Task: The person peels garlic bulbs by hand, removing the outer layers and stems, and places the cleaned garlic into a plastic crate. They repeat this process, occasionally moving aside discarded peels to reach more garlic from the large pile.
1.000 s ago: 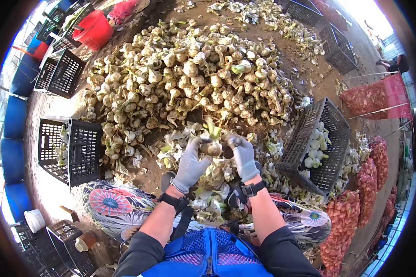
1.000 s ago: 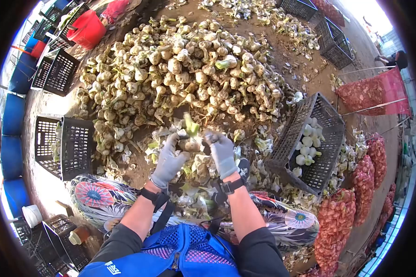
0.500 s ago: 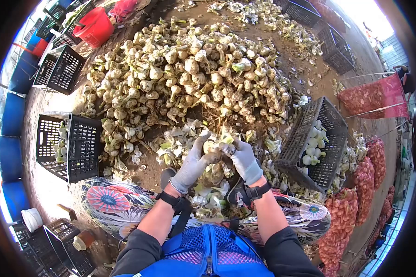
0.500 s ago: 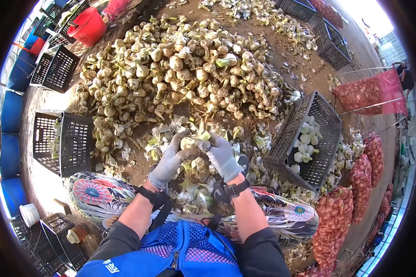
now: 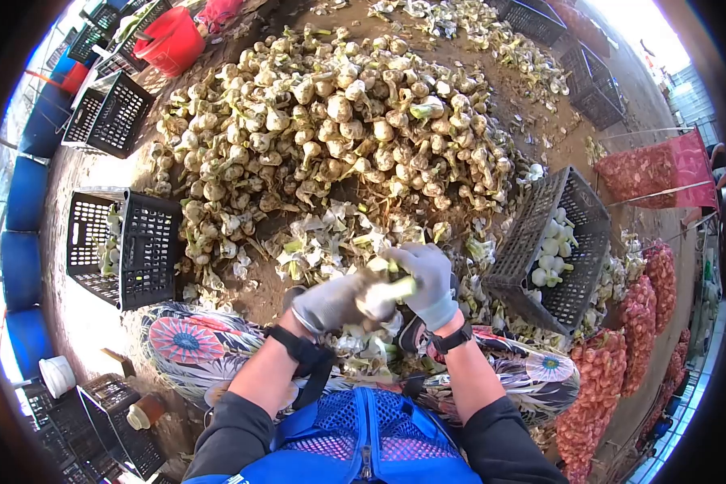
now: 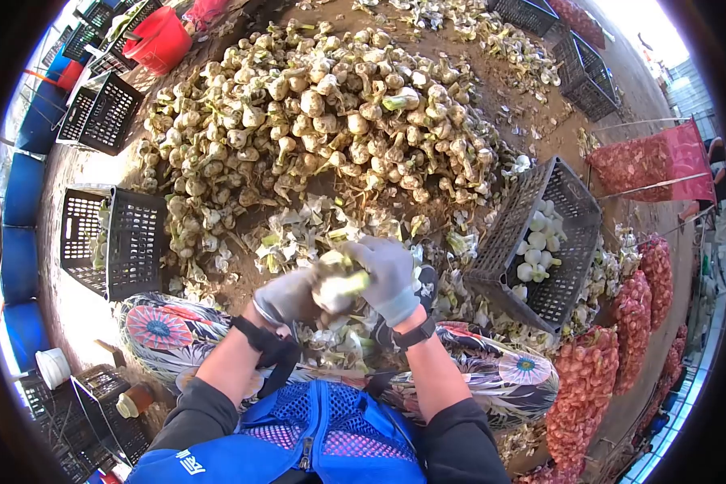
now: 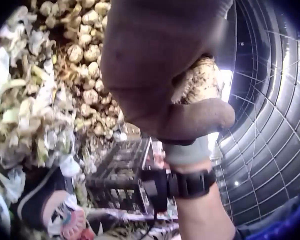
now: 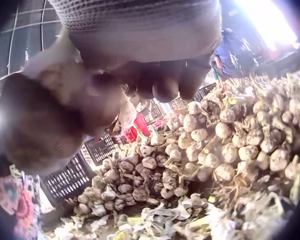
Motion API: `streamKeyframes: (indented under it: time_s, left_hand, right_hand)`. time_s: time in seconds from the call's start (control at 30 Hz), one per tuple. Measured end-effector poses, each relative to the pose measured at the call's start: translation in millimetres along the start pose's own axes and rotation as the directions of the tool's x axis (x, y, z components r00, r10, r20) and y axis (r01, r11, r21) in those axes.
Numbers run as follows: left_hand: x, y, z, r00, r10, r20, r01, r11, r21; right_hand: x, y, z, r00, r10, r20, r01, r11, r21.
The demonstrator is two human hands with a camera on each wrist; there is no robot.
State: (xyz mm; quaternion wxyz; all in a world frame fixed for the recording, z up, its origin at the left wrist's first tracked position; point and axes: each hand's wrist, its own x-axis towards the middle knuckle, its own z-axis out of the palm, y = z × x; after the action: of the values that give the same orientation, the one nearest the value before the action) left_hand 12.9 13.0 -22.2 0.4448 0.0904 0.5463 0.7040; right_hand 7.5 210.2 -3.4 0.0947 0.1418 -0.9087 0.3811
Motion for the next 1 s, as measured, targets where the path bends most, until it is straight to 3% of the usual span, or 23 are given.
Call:
streamKeyframes:
  time_s: [0.07, 0.1, 0.13, 0.2, 0.23, 0.27, 0.3, 0.33, 0.37, 0.4, 0.47, 0.53, 0.63, 0.67, 0.7, 0.73, 0.77, 0.8, 0.83, 0.87, 0.93, 0.97, 1.0]
  left_hand:
    - [0.3, -5.3, 15.5, 0.968, -0.206, 0.145, 0.249, 0.867, -0.432]
    - [-0.8, 0.7, 25.7, 0.969, -0.243, 0.031, 0.23, 0.86, -0.456]
    - [1.3, -0.2, 29.6, 0.984, -0.176, -0.01, 0.138, 0.809, -0.572]
    - [0.4, 1.8, 15.0, 0.989, -0.15, -0.019, 0.114, 0.823, -0.556]
    - [6.7, -1.4, 17.0, 0.977, -0.155, -0.146, 0.027, 0.772, -0.635]
    - [7.8, -1.9, 15.4, 0.977, -0.153, -0.147, 0.026, 0.773, -0.634]
    - [9.1, 1.7, 14.7, 0.967, -0.138, -0.214, -0.011, 0.817, -0.577]
    - [9.9, 2.8, 15.2, 0.954, -0.121, -0.275, -0.041, 0.856, -0.516]
    - [9.6, -2.8, 12.2, 0.968, -0.028, -0.251, -0.099, 0.872, -0.479]
    - [13.7, -6.2, 13.2, 0.968, -0.03, -0.248, -0.096, 0.873, -0.479]
    - [19.0, -12.2, 14.2, 0.94, -0.021, -0.341, -0.15, 0.872, -0.466]
    - [16.8, -2.2, 10.1, 0.943, -0.016, -0.333, -0.153, 0.866, -0.475]
    - [18.2, 4.8, -2.6, 0.949, -0.132, -0.286, 0.069, 0.973, -0.22]
    - [19.2, 5.3, -0.9, 0.95, -0.132, -0.283, 0.069, 0.973, -0.221]
    - [19.9, 7.0, 1.0, 0.95, -0.057, -0.308, -0.008, 0.978, -0.206]
    - [19.6, 9.2, 2.4, 0.943, 0.017, -0.332, -0.084, 0.978, -0.19]
    - [16.9, 11.8, 2.5, 0.936, 0.101, -0.337, -0.164, 0.973, -0.163]
    - [12.9, 15.9, 4.0, 0.937, 0.098, -0.336, -0.161, 0.973, -0.164]
    - [8.7, 19.0, 6.2, 0.904, 0.237, -0.357, -0.206, 0.971, 0.123]
    - [5.9, 19.5, 7.9, 0.863, 0.377, -0.336, -0.231, 0.887, 0.401]
    - [1.1, 14.4, 11.8, 0.884, 0.363, -0.295, -0.209, 0.871, 0.445]
    - [0.1, 13.5, 12.5, 0.945, 0.218, -0.243, -0.034, 0.806, 0.592]
    - [-0.5, 12.8, 13.6, 0.974, 0.058, -0.218, 0.12, 0.682, 0.721]
  right_hand:
    - [3.4, 7.2, 0.6, 0.989, -0.138, 0.047, 0.139, 0.99, -0.011]
    - [-1.9, 14.5, 5.4, 0.993, -0.039, 0.108, 0.031, 0.996, 0.079]
    - [-7.6, 20.9, 7.5, 1.0, -0.021, 0.023, 0.013, 0.956, 0.293]
    - [-19.0, 31.7, 7.7, 0.933, 0.35, -0.087, -0.299, 0.886, 0.355]
    - [-21.8, 40.1, 1.1, 0.956, 0.241, -0.165, -0.243, 0.97, 0.007]
    - [-28.5, 42.9, 1.7, 0.957, 0.239, -0.165, -0.241, 0.97, 0.007]
    - [-30.3, 34.5, -3.4, 0.918, 0.397, -0.018, -0.361, 0.852, 0.379]
    - [-32.5, 26.3, -8.4, 0.858, 0.482, 0.176, -0.464, 0.582, 0.668]
    - [-32.8, 18.2, -10.1, 0.844, 0.452, 0.289, -0.48, 0.394, 0.784]
    - [-26.6, 1.1, -6.4, 0.843, 0.45, 0.296, -0.476, 0.366, 0.8]
    - [-27.6, 8.5, 2.3, 0.84, 0.463, 0.284, -0.497, 0.442, 0.747]
    - [-20.0, 3.2, -8.8, 0.843, 0.43, 0.323, -0.51, 0.447, 0.735]
    - [-14.8, 0.5, -21.2, 0.847, 0.376, 0.375, -0.526, 0.502, 0.686]
    - [-14.8, 1.4, -23.9, 0.851, 0.355, 0.387, -0.525, 0.547, 0.653]
    - [-19.2, 7.9, -21.5, 0.816, 0.387, 0.429, -0.571, 0.424, 0.703]
    - [-23.4, 12.4, -19.1, 0.815, 0.388, 0.43, -0.572, 0.423, 0.703]
    - [-27.9, 16.3, -16.2, 0.793, 0.478, 0.377, -0.551, 0.3, 0.779]
    - [-32.8, 24.2, -12.3, 0.753, 0.568, 0.332, -0.506, 0.177, 0.844]
    - [-35.8, 41.4, -9.4, 0.727, 0.622, 0.291, -0.494, 0.18, 0.851]
    - [-43.1, 54.2, -7.2, 0.699, 0.675, 0.235, -0.442, 0.15, 0.885]
    - [-34.8, 47.6, -24.1, 0.645, 0.718, 0.261, -0.464, 0.097, 0.88]
    - [-31.5, 44.9, -26.5, 0.661, 0.725, 0.195, -0.475, 0.203, 0.856]
    - [-32.6, 47.7, -23.3, 0.66, 0.726, 0.194, -0.475, 0.203, 0.856]
